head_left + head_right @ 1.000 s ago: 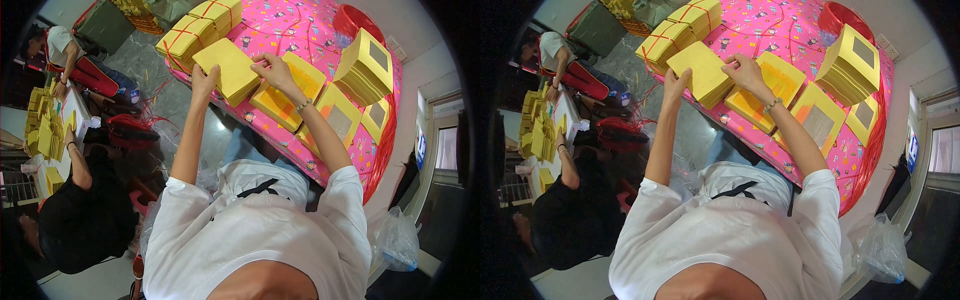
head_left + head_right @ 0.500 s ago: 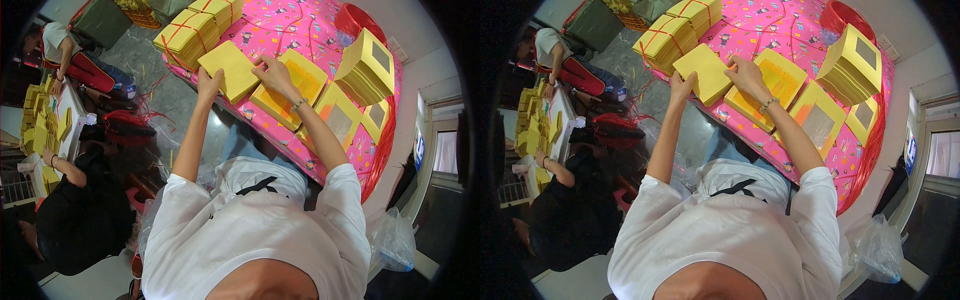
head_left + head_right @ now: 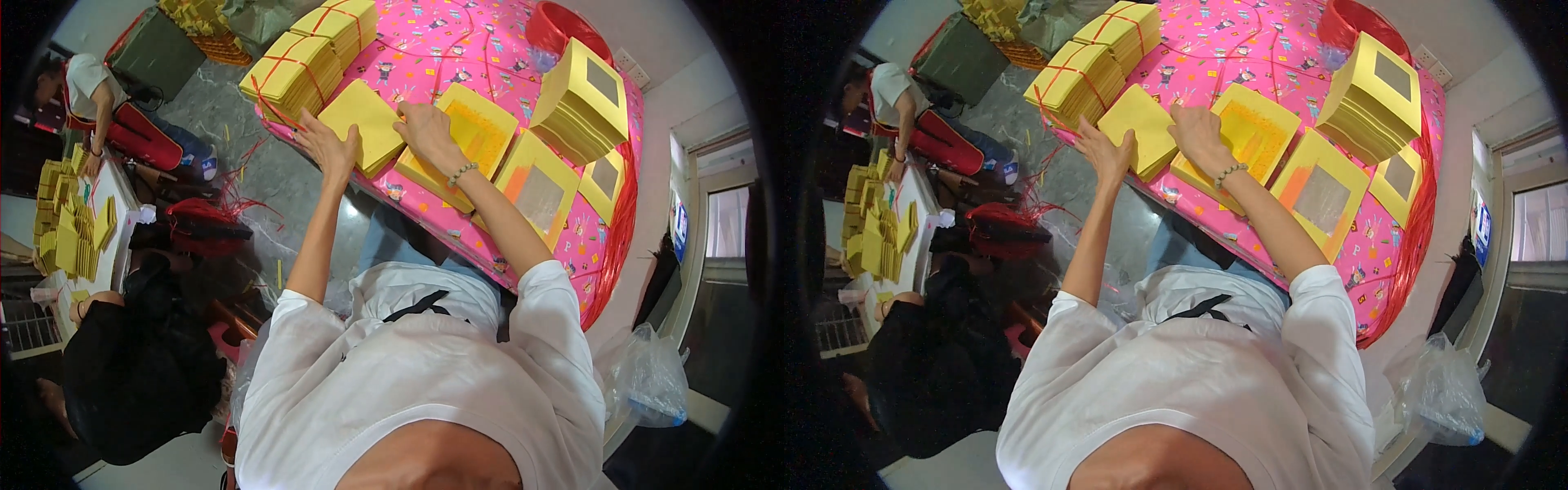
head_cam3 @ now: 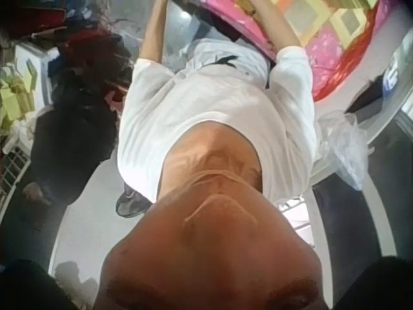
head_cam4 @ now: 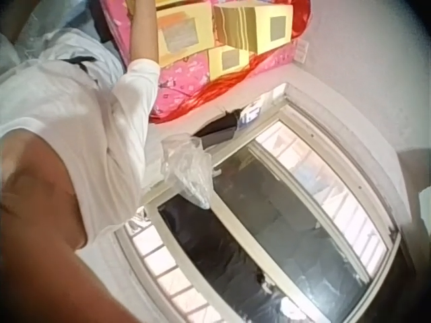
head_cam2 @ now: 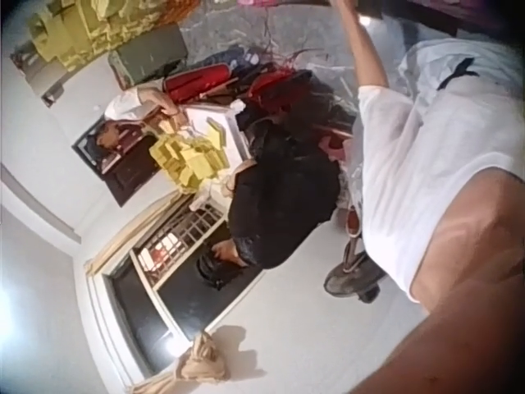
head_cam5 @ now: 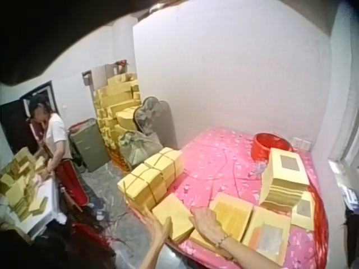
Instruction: Sorting and stacking sheets of joss paper on a table.
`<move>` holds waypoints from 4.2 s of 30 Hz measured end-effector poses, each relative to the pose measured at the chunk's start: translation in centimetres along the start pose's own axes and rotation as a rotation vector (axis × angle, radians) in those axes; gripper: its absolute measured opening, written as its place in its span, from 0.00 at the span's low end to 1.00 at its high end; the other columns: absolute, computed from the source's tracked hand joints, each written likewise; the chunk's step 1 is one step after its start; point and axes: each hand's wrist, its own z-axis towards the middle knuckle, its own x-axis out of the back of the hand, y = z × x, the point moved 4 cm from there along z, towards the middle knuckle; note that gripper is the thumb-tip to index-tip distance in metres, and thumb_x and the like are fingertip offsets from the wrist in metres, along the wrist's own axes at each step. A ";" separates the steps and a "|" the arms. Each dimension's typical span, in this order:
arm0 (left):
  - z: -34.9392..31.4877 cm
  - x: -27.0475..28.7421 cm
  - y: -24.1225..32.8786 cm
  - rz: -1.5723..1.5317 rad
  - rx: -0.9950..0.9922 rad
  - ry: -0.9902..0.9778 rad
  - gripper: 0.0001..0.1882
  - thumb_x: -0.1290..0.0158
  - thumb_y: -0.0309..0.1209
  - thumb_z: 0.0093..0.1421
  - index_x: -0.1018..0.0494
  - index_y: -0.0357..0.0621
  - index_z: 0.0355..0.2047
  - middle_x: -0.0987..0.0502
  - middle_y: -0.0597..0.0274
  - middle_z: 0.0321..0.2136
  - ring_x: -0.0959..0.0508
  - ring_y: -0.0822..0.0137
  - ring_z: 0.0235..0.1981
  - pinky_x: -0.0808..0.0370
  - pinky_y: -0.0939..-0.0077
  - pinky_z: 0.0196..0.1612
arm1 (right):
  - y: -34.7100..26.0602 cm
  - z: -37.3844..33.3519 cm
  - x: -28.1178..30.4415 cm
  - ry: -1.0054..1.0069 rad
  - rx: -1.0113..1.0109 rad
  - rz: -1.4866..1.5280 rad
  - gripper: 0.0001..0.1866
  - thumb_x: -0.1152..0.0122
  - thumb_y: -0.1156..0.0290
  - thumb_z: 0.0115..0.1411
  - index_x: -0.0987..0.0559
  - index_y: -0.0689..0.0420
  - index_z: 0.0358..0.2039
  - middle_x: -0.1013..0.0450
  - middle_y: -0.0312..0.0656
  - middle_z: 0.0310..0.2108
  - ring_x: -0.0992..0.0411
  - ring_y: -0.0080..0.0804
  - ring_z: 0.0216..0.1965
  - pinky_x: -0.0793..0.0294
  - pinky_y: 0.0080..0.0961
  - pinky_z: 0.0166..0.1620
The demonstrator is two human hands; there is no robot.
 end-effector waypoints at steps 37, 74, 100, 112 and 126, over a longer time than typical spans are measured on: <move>0.1 -6.6 1.9 0.129 -0.415 -0.516 0.30 0.60 0.49 0.62 0.44 0.58 0.63 0.44 0.54 0.63 0.46 0.45 0.62 0.51 0.48 0.61 | 7.1 -19.5 11.0 0.166 -0.052 0.243 0.15 0.36 0.67 0.51 0.23 0.59 0.39 0.30 0.44 0.37 0.30 0.42 0.41 0.30 0.34 0.44; -9.8 -1.0 22.6 -0.397 -0.814 -1.317 0.32 0.36 0.42 0.43 0.29 0.54 0.50 0.35 0.58 0.52 0.35 0.54 0.50 0.34 0.61 0.51 | 12.0 -26.5 12.3 -0.087 -0.360 0.321 0.43 0.27 0.64 0.40 0.35 0.55 0.58 0.49 0.51 0.61 0.59 0.56 0.66 0.52 0.50 0.65; -10.4 1.5 18.9 -0.605 -0.903 -1.032 0.27 0.38 0.30 0.46 0.31 0.50 0.49 0.33 0.54 0.50 0.33 0.52 0.50 0.35 0.59 0.51 | 10.1 -27.9 10.0 0.074 -0.306 0.056 0.41 0.30 0.59 0.45 0.37 0.53 0.59 0.48 0.51 0.62 0.57 0.54 0.66 0.50 0.46 0.64; -5.7 2.1 12.0 -0.453 -0.785 -0.857 0.25 0.40 0.28 0.47 0.30 0.47 0.48 0.31 0.56 0.47 0.32 0.53 0.50 0.34 0.62 0.52 | 5.3 -20.2 11.5 0.153 -0.123 0.152 0.25 0.33 0.65 0.48 0.27 0.57 0.46 0.31 0.45 0.45 0.34 0.45 0.50 0.33 0.37 0.52; -4.9 0.3 11.6 -0.458 -0.762 -0.969 0.14 0.42 0.28 0.50 0.24 0.46 0.39 0.24 0.61 0.43 0.26 0.59 0.46 0.28 0.69 0.47 | 4.5 -15.5 7.2 0.008 -0.007 0.187 0.10 0.37 0.64 0.51 0.24 0.57 0.26 0.32 0.39 0.27 0.31 0.37 0.32 0.29 0.33 0.34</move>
